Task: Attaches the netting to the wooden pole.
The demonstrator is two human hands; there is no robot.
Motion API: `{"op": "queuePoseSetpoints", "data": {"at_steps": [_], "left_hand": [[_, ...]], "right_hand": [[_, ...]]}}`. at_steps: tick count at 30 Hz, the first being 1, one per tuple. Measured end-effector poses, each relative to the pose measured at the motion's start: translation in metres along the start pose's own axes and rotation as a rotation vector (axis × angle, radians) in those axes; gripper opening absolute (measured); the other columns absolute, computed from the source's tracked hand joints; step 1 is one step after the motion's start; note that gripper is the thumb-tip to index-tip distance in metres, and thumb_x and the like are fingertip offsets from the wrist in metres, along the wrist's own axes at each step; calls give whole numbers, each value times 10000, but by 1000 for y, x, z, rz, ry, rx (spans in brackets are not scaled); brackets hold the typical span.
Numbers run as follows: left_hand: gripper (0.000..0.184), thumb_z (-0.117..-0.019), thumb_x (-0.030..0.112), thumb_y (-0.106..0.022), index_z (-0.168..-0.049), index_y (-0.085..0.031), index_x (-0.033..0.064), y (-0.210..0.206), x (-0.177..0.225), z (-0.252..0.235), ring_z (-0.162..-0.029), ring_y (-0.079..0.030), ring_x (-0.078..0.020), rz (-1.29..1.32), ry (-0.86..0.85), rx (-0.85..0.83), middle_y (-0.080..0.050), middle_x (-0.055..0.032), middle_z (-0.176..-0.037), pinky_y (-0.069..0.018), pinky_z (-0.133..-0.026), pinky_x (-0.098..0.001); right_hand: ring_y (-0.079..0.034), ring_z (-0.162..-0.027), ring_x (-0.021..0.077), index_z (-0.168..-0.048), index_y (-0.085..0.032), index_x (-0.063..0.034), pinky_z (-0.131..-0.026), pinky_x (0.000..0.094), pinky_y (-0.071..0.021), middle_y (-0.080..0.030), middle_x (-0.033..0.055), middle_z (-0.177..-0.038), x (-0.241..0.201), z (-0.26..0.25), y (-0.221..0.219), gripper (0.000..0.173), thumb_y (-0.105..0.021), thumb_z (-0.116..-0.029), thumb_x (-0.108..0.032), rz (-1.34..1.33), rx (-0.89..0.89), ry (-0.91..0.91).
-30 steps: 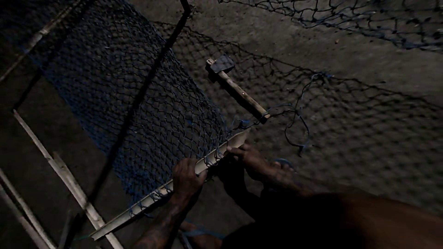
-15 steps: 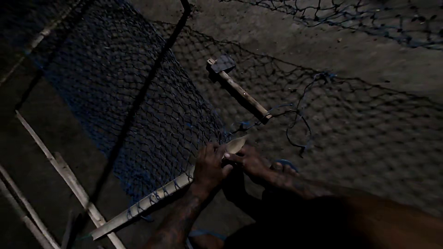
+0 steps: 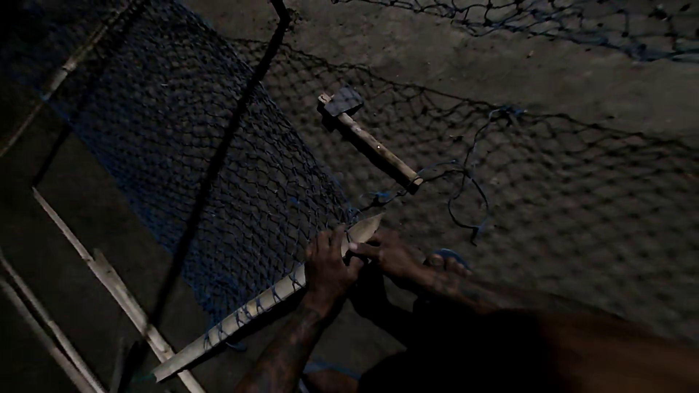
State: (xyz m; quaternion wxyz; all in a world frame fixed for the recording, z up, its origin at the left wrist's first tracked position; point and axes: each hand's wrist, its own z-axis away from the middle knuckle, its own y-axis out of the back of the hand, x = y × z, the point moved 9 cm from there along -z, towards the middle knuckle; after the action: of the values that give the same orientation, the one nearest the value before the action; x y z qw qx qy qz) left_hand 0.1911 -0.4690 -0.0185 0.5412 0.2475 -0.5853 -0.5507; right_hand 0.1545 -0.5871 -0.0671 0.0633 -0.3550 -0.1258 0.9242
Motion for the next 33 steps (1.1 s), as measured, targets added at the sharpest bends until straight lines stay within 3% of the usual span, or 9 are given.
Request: {"op": "queuePoseSetpoints", "data": {"at_steps": [5, 7, 10, 12, 16, 20, 24, 27, 33], "left_hand": [[564, -842, 356, -654, -1292, -677, 18, 12, -4, 1, -929, -682, -354, 42, -78, 100, -691, -195, -1068, -549, -775, -534], [575, -883, 407, -650, -1294, -671, 5, 20, -10, 1, -943, -691, -351, 59, -97, 114, -704, -201, -1091, -547, -780, -533], [593, -871, 396, -644, -1322, -655, 11, 30, -17, 2, -969, -681, -373, 60, -66, 78, -690, -221, -1118, -549, -805, -541], [597, -870, 399, -627, -1318, -655, 5, 33, -17, 4, -945, -676, -377, 40, -76, 78, -684, -223, -1100, -542, -787, -542], [619, -868, 440, -591, -1291, -669, -5, 31, -13, 12, -897, -681, -363, -3, -129, 119, -699, -210, -1072, -537, -750, -530], [602, -854, 395, -626, -1299, -657, -9, 26, -10, 16, -921, -680, -379, 2, -135, 93, -695, -217, -1110, -541, -766, -540], [603, -856, 394, -611, -1299, -656, -13, 21, -8, 21, -931, -684, -372, 3, -154, 102, -695, -214, -1136, -549, -774, -521], [588, -833, 378, -633, -1278, -670, -4, 14, -7, 26, -942, -682, -372, 20, -155, 104, -699, -209, -1145, -546, -780, -517], [577, -829, 380, -621, -1265, -671, 7, 5, -1, 31, -900, -674, -318, 47, -216, 124, -700, -174, -1083, -531, -744, -476]], "right_hand": [[-682, -900, 92, -1196, -642, -26, -840, 280, -586, -703, 38, -1009, -3, 3, -1, 298, -683, -973, -220, 22, -45, 240], [-660, -897, 94, -1318, -526, 14, -797, 266, -579, -655, 65, -1077, -13, 8, 12, 415, -660, -971, -172, -14, 24, 311], [-688, -776, 118, -1288, -503, 13, -671, 292, -620, -647, 100, -1092, -25, 4, 46, 326, -587, -998, -111, -3, 195, 383], [-669, -892, 113, -1325, -531, 7, -780, 295, -587, -657, 104, -1164, -42, -2, 66, 372, -597, -982, -119, 241, 269, 550], [-631, -1186, 287, -1409, -566, -48, -1010, 472, -520, -635, 162, -1328, -83, -18, 64, 461, -642, -971, -171, 730, 218, 713], [-647, -1196, 291, -1421, -588, -100, -1036, 512, -505, -670, 100, -1319, -82, -43, 29, 461, -666, -980, -208, 970, -52, 832], [-702, -999, 263, -1373, -634, -98, -941, 492, -543, -725, 128, -1120, -55, -54, 22, 353, -598, -1037, -204, 934, -283, 588], [-651, -864, 122, -1105, -705, -20, -836, 326, -551, -690, 76, -960, -41, -58, 42, 196, -574, -1039, -148, 568, -266, 396], [-691, -777, 89, -993, -716, -7, -777, 275, -588, -728, 31, -851, -29, -60, 38, 126, -665, -982, -122, 173, -357, 24]]}}
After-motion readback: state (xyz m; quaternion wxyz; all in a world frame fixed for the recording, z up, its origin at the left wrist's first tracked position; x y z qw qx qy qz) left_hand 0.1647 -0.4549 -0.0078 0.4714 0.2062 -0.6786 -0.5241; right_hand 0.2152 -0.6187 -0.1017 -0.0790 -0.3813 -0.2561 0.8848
